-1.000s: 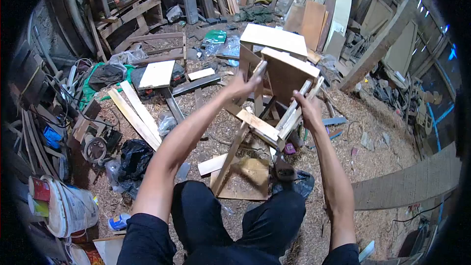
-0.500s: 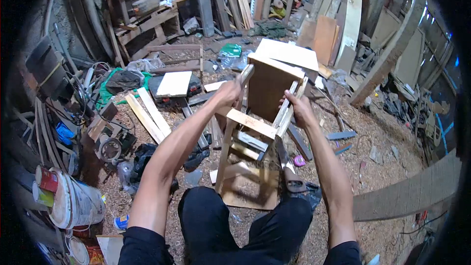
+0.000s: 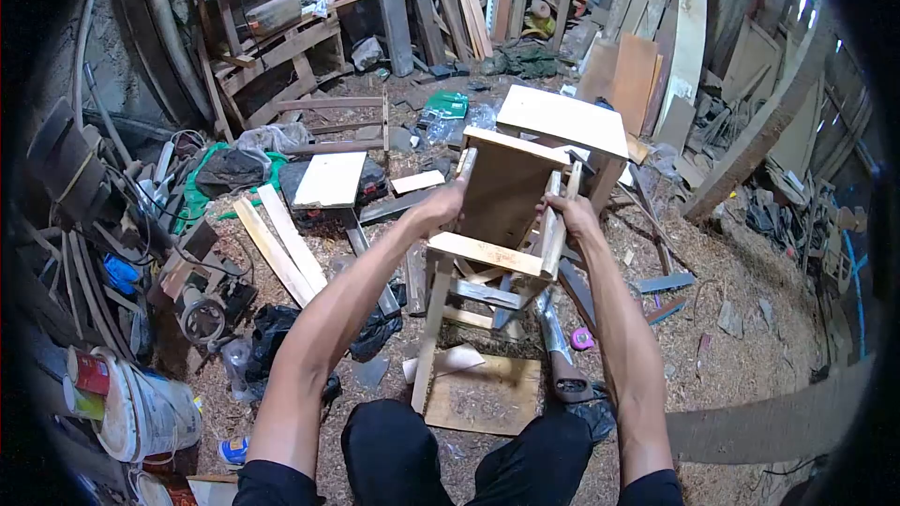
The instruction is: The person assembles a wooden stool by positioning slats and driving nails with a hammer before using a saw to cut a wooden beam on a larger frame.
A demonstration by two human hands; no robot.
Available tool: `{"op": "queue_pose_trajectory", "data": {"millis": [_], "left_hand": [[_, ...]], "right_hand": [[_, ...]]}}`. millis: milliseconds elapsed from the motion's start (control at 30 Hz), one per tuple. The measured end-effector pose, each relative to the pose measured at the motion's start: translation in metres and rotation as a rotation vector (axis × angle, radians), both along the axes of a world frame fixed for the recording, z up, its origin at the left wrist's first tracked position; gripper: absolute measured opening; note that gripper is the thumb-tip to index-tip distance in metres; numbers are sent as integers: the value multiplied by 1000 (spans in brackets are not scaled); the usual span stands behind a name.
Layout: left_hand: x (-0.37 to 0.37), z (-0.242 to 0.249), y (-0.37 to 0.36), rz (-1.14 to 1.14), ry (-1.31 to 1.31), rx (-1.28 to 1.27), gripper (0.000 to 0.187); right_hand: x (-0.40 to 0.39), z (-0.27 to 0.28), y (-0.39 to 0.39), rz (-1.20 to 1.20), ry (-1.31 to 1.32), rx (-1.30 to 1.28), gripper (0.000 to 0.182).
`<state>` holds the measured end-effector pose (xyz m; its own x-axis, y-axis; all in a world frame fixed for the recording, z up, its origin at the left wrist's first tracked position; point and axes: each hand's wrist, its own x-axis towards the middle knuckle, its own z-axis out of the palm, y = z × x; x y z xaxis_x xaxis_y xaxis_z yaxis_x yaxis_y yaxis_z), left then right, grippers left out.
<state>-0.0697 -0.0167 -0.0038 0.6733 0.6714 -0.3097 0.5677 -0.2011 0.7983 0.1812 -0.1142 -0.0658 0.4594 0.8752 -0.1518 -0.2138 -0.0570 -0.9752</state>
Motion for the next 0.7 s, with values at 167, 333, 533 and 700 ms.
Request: {"op": "queue_pose_trajectory", "data": {"millis": [167, 333, 533, 700], "left_hand": [[29, -44, 4, 211, -288, -304, 67], [38, -49, 10, 287, -157, -380, 67], [25, -77, 17, 254, -254, -283, 71], [7, -51, 13, 108, -171, -267, 67]], "right_hand": [[22, -1, 6, 28, -8, -100, 23], [32, 7, -16, 85, -224, -291, 29], [24, -12, -12, 200, -210, -175, 38], [-1, 35, -32, -32, -633, -485, 47]]}}
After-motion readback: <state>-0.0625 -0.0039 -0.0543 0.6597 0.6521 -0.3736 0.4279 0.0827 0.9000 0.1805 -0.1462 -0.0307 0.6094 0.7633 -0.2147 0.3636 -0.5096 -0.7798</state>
